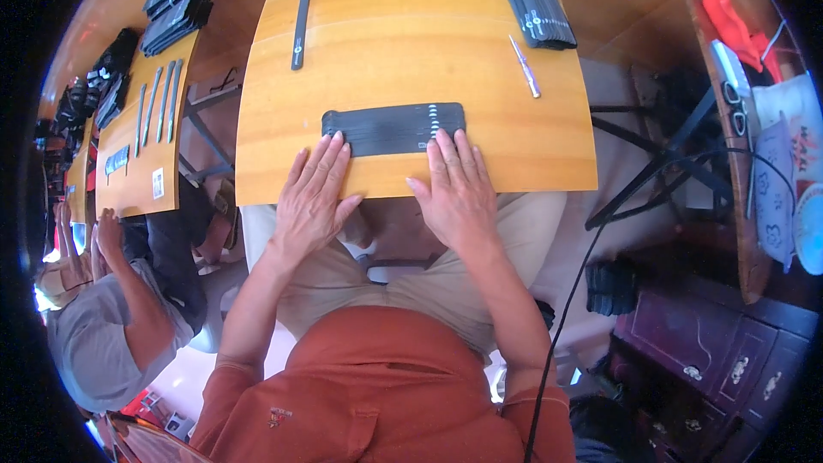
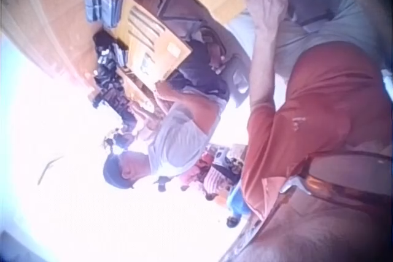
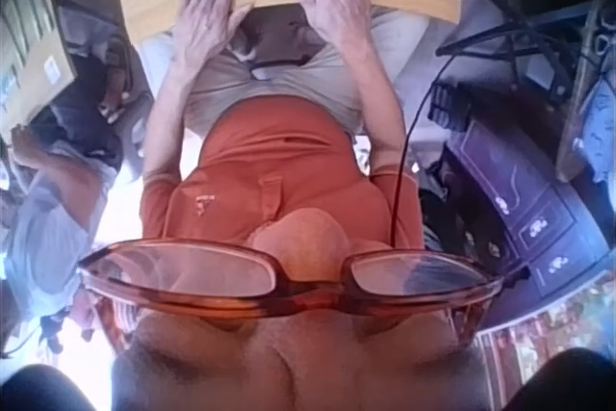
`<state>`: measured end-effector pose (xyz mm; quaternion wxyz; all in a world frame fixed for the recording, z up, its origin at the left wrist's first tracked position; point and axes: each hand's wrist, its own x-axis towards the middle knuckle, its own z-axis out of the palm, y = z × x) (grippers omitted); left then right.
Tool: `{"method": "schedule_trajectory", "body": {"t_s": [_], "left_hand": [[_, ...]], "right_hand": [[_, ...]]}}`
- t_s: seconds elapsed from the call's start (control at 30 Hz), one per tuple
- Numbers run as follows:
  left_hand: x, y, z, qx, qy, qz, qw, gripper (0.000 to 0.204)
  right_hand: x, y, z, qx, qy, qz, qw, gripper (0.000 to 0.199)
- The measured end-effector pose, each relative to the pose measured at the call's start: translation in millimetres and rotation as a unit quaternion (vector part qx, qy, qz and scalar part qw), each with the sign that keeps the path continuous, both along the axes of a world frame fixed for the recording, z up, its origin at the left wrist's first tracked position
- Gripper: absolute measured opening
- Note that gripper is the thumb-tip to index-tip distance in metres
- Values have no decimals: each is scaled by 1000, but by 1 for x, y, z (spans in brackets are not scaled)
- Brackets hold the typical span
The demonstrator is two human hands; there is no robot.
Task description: Inspecting and aligning black straps on a table in a manufacturing environment.
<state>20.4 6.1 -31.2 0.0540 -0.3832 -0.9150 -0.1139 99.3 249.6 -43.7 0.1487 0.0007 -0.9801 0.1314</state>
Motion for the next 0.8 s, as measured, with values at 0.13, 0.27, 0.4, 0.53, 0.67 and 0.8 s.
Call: {"method": "schedule_trajectory", "body": {"t_s": [0.13,0.27,0.4,0.53,0.67,0.8], "left_hand": [[-3,-18,3,4,8,9,1000,71],[-9,-26,7,-8,-8,-27,1000,73],[-18,-36,15,-11,0,-59,998,68],[-53,-42,2,121,-69,5,990,52],[-121,-4,7,195,-76,153,966,40],[-167,5,-1,183,67,169,966,29]], "right_hand": [[3,1,3,12,-3,-3,1000,56],[8,5,2,26,3,-1,1000,56],[8,5,7,10,-13,19,1000,56],[8,5,5,16,-11,21,1000,56],[10,6,-1,32,12,1,999,57],[8,4,-5,14,15,11,1000,55]]}}
